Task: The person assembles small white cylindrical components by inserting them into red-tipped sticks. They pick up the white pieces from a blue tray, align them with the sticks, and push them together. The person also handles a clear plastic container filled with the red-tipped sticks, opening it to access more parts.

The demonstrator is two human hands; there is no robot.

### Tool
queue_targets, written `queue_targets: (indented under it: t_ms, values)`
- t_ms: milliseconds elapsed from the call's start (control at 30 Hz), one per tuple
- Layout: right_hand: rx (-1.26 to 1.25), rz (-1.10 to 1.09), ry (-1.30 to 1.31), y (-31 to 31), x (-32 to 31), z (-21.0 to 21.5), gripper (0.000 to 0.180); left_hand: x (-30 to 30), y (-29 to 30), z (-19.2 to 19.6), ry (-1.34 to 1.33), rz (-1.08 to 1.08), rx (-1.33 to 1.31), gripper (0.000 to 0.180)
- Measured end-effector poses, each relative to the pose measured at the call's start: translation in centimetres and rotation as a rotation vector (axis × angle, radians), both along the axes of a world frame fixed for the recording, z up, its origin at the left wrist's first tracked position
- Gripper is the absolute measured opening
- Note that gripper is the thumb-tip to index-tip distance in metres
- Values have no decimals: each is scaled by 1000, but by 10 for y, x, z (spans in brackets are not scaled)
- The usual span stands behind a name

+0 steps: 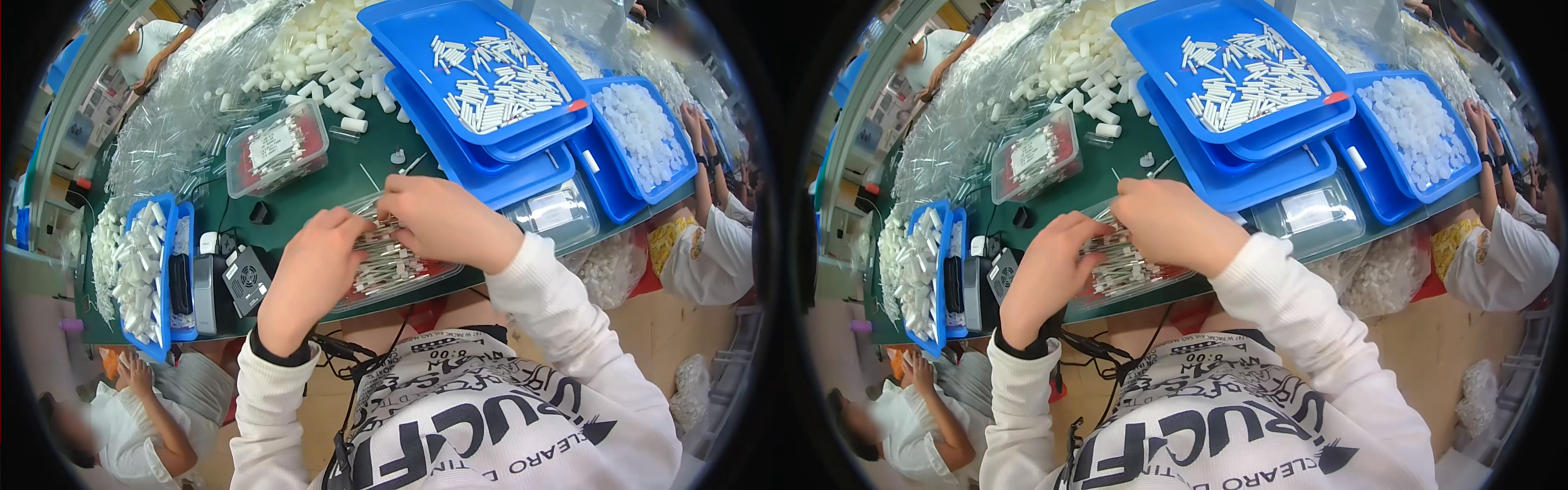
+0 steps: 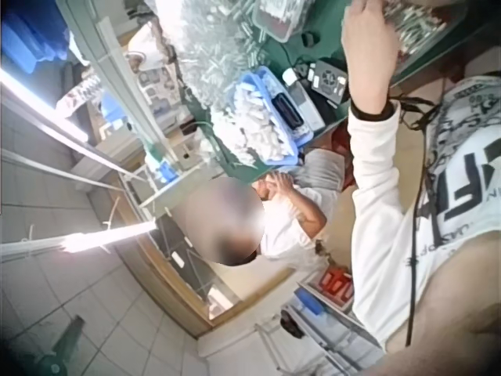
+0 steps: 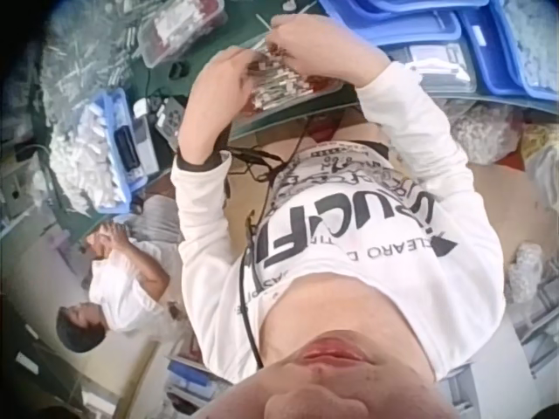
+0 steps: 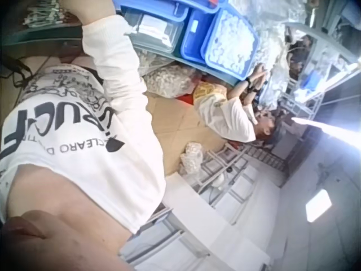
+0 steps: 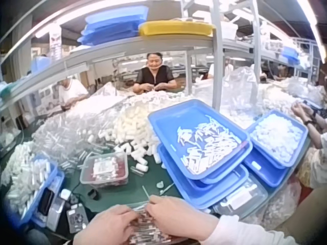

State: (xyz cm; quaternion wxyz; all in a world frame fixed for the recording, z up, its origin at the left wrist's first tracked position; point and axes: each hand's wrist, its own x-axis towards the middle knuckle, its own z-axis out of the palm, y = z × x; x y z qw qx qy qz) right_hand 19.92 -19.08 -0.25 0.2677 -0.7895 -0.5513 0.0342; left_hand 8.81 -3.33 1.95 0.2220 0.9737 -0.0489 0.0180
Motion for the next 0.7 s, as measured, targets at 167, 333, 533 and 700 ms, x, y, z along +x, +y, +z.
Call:
queue_targets:
  t_ms: [167, 333, 533, 700]
  values:
    - [-31, 8, 130, 1, 13, 3, 20, 0, 12, -6, -51, 107, -245, 17]
    - [254, -29, 309, -20, 13, 2, 21, -2, 17, -6, -50, 184, -338, 19]
    - [178, 14, 224, -42, -6, 0, 38, -7, -3, -5, -116, -24, -70, 46]
    - [226, -62, 85, -53, -16, -1, 40, -7, -6, -10, -129, -53, 5, 58]
